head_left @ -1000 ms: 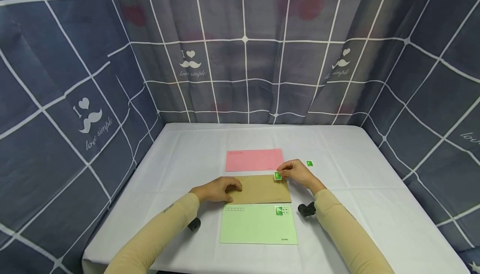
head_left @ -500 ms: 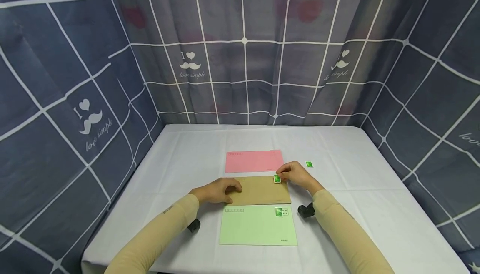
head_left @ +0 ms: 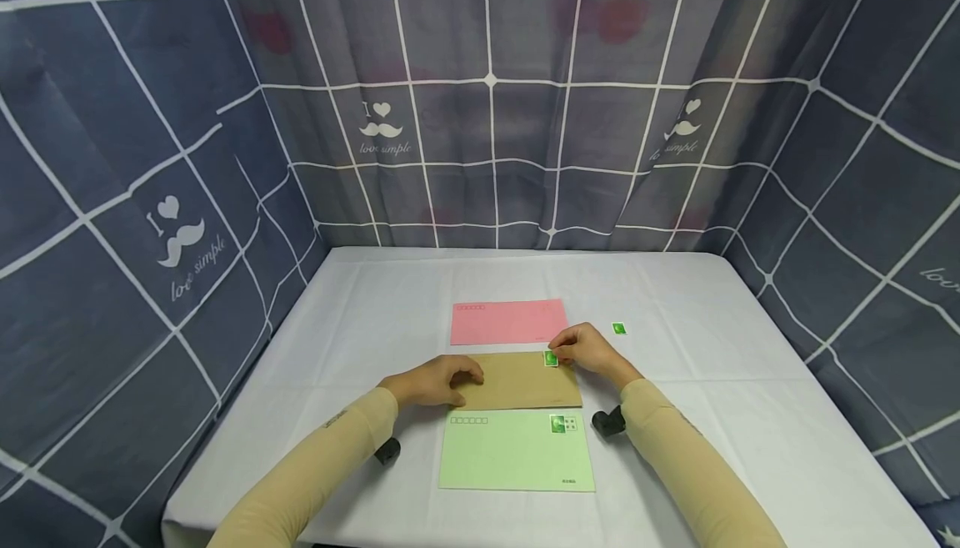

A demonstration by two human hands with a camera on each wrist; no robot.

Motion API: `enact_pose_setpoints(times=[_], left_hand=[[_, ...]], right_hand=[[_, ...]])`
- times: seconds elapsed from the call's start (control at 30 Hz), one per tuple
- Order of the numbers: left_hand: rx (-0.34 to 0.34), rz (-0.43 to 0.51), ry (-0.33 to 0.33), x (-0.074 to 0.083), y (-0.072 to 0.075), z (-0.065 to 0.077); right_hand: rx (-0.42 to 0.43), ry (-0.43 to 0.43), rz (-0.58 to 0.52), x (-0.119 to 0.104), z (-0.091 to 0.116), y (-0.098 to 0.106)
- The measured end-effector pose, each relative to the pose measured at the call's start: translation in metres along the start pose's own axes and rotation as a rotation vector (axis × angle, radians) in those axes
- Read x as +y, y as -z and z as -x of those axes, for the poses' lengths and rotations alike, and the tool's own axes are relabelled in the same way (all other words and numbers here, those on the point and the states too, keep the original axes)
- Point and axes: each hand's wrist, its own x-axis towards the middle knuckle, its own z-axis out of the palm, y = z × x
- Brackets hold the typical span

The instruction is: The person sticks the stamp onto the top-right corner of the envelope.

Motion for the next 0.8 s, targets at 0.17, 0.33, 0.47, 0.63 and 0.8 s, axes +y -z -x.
enact_pose_setpoints(times=[0.17,0.33,0.47,0.63,0.8], left_hand=[[-0.004,-0.003,0.000,0.0012,0.0008,0.0003],[-0.006,0.019,-0.006,0.0022,0.0013,0.0009],[-0.012,0.014,-0.012,0.0025,0.0014,0.0006],[-0.006,-0.015,-0.014,0.0028,0.0014,0.0006],[-0.001,-0.014,-0.007,0.0028,0.0009,0.0010]], right_hand=[[0.012,-0.032,0.016,-0.0018,-0.0005,-0.0018],[0.012,-0.041,0.027,-0.0013,-0.0011,-0.0044],[0.013,-0.040,0.057,-0.0010,-0.0021,-0.0054],[0.019,-0.007,0.130,-0.0050,-0.0028,-0.0057],[0.021,0.000,0.162,-0.0081,-0.0032,-0.0063]])
